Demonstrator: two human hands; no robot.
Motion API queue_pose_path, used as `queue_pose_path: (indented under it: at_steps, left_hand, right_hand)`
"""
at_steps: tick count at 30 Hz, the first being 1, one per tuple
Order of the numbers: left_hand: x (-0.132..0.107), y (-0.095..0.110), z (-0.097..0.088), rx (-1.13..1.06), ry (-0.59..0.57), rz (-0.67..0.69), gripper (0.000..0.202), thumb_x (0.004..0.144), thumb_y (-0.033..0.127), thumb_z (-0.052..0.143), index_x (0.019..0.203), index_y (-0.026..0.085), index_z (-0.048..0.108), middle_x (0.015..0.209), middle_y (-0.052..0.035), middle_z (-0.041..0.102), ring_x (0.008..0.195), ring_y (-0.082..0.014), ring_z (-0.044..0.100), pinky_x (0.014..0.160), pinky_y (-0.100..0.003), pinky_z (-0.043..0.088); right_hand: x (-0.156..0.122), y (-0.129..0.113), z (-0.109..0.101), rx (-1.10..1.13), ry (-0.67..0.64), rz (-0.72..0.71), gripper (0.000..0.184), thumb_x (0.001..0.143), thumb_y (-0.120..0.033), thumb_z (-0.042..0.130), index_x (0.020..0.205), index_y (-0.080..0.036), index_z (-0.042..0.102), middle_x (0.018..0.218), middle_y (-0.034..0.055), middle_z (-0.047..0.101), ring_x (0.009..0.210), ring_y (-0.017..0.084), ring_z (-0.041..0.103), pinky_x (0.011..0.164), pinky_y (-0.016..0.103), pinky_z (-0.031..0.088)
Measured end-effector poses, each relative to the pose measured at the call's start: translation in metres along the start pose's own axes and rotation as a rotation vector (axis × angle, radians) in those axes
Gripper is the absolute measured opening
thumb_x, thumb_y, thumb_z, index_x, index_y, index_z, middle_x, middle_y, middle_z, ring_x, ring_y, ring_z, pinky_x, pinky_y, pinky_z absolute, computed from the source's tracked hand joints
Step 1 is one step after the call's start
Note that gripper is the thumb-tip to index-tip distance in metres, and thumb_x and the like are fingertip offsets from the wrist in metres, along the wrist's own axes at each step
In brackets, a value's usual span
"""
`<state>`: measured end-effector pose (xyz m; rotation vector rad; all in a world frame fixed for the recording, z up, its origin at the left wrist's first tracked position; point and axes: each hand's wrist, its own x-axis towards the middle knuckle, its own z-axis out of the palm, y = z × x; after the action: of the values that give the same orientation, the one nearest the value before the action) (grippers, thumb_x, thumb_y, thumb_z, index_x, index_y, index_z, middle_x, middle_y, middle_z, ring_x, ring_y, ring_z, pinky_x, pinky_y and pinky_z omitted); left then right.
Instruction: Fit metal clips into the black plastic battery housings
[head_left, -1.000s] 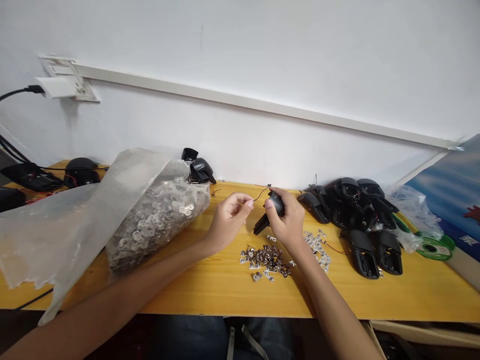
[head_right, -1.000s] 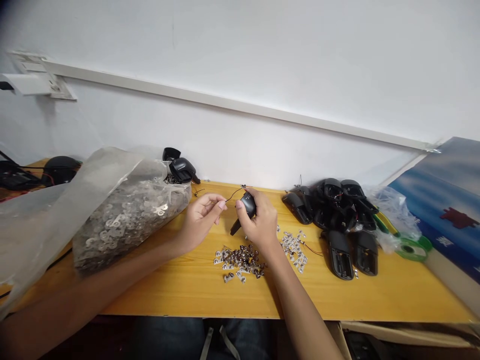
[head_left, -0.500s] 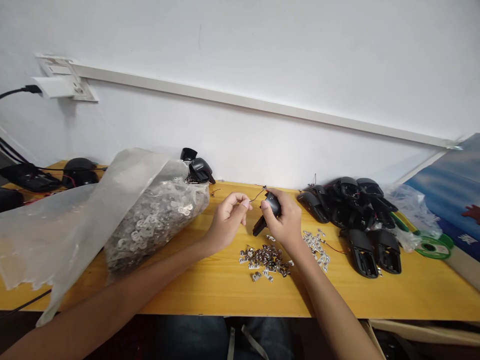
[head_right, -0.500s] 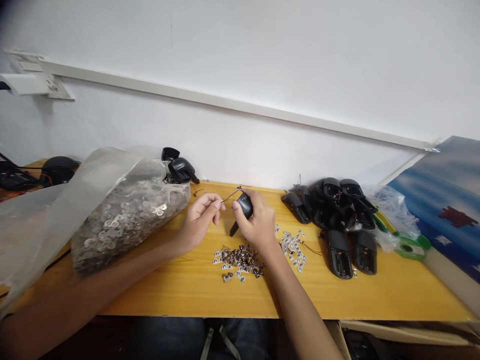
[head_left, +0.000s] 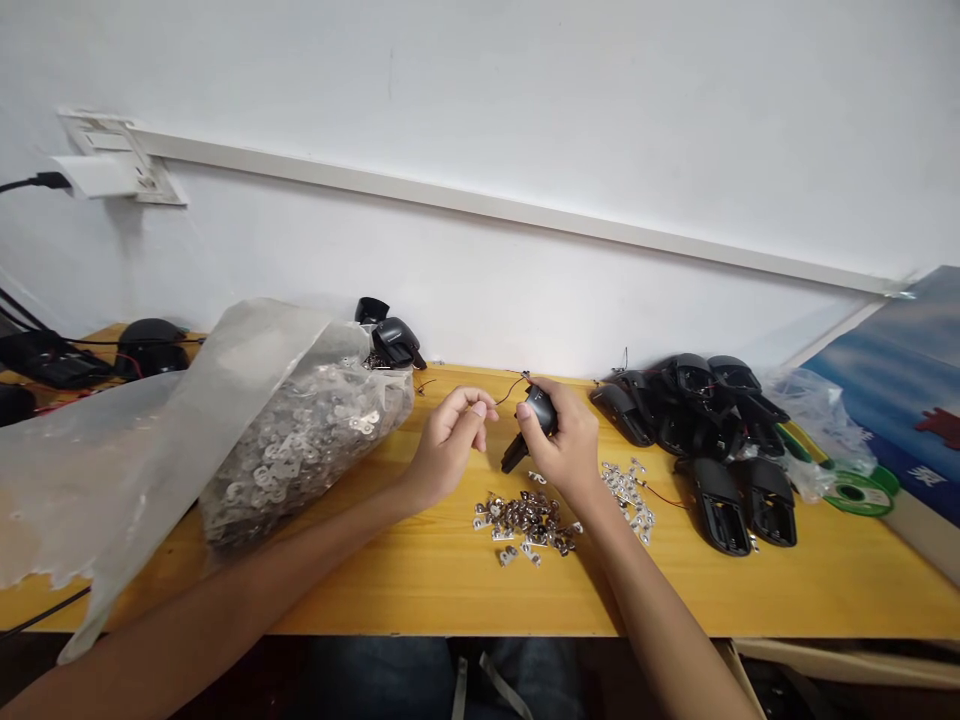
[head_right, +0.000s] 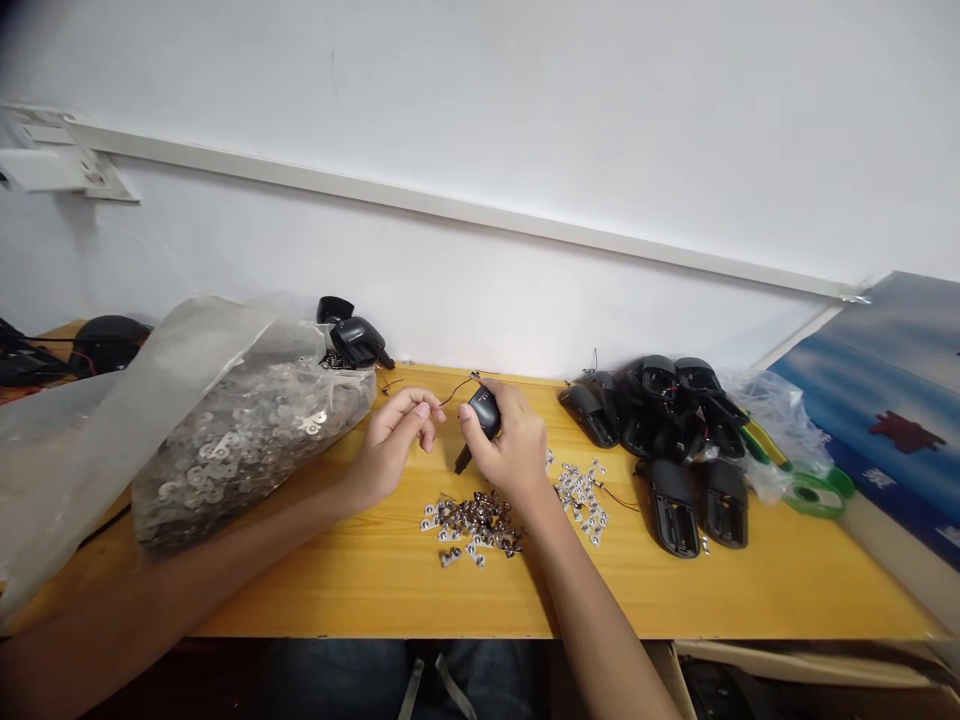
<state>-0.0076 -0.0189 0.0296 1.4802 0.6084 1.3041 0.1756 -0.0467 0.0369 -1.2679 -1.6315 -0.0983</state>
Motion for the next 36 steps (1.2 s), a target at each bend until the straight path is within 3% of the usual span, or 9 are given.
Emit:
queue_pose_path:
  at_steps: [4, 9, 18, 27, 31, 34, 36]
  left_hand:
    - [0.0, 0.0, -0.001, 0.036, 0.002, -0.013, 0.02, 0.102, 0.038, 0.059, 0.106, 0.02, 0.066, 0.091, -0.0014, 0.066, 0.061, -0.0097, 0.054, 0.061, -0.026, 0.048]
    - [0.001, -0.003, 0.0, 0.077, 0.024, -0.017, 0.022, 0.1, 0.042, 0.065, 0.097, 0.02, 0.065, 0.081, 0.0002, 0.061, 0.062, -0.0111, 0.052, 0.059, -0.026, 0.045]
    - [0.0, -0.002, 0.001, 0.118, -0.001, -0.042, 0.021, 0.104, 0.04, 0.056, 0.096, 0.021, 0.059, 0.088, 0.0005, 0.062, 0.063, -0.0108, 0.053, 0.062, -0.027, 0.044]
    - [-0.001, -0.005, -0.001, 0.148, 0.0, -0.04, 0.031, 0.11, 0.046, 0.047, 0.093, 0.023, 0.058, 0.073, 0.001, 0.057, 0.065, -0.0158, 0.053, 0.069, -0.031, 0.045]
    - [-0.004, -0.003, -0.002, 0.187, -0.01, -0.005, 0.033, 0.111, 0.049, 0.044, 0.102, 0.022, 0.062, 0.093, -0.0036, 0.066, 0.079, -0.017, 0.062, 0.08, -0.033, 0.05]
    - [-0.005, -0.004, -0.002, 0.156, -0.077, -0.064, 0.036, 0.108, 0.055, 0.051, 0.123, 0.024, 0.062, 0.128, -0.0103, 0.068, 0.117, -0.0227, 0.065, 0.102, -0.037, 0.051]
    - [-0.004, -0.006, -0.001, 0.031, -0.147, -0.183, 0.047, 0.104, 0.061, 0.056, 0.135, 0.026, 0.06, 0.145, -0.0128, 0.063, 0.134, -0.0272, 0.06, 0.108, -0.041, 0.051]
  right_hand:
    - [0.0, 0.0, 0.0, -0.007, -0.014, -0.001, 0.041, 0.1, -0.052, 0.059, 0.124, -0.021, 0.071, 0.112, 0.0121, 0.08, 0.099, 0.028, 0.074, 0.086, 0.044, 0.057]
    - [0.0, -0.001, 0.002, -0.03, -0.04, -0.004, 0.043, 0.098, -0.054, 0.059, 0.123, -0.022, 0.071, 0.11, 0.0121, 0.08, 0.099, 0.029, 0.075, 0.085, 0.045, 0.056]
    - [0.0, -0.003, 0.002, -0.042, -0.049, 0.005, 0.045, 0.097, -0.056, 0.057, 0.122, -0.021, 0.073, 0.108, 0.0117, 0.08, 0.096, 0.029, 0.075, 0.083, 0.043, 0.054]
    - [0.0, -0.005, 0.0, 0.014, -0.067, 0.06, 0.043, 0.095, -0.055, 0.061, 0.122, -0.024, 0.073, 0.111, 0.0115, 0.079, 0.1, 0.03, 0.073, 0.088, 0.047, 0.054]
    - [0.004, -0.004, 0.004, 0.309, 0.032, 0.293, 0.048, 0.098, -0.062, 0.055, 0.116, -0.022, 0.073, 0.101, 0.0117, 0.079, 0.091, 0.028, 0.072, 0.082, 0.044, 0.056]
    - [0.01, -0.003, 0.009, 0.671, 0.084, 0.521, 0.062, 0.101, -0.069, 0.038, 0.117, -0.019, 0.071, 0.098, 0.0133, 0.079, 0.083, 0.026, 0.071, 0.073, 0.041, 0.056]
    - [0.013, -0.004, 0.011, 0.822, 0.067, 0.589, 0.068, 0.1, -0.07, 0.032, 0.123, -0.017, 0.068, 0.104, 0.0152, 0.078, 0.08, 0.025, 0.071, 0.072, 0.041, 0.057]
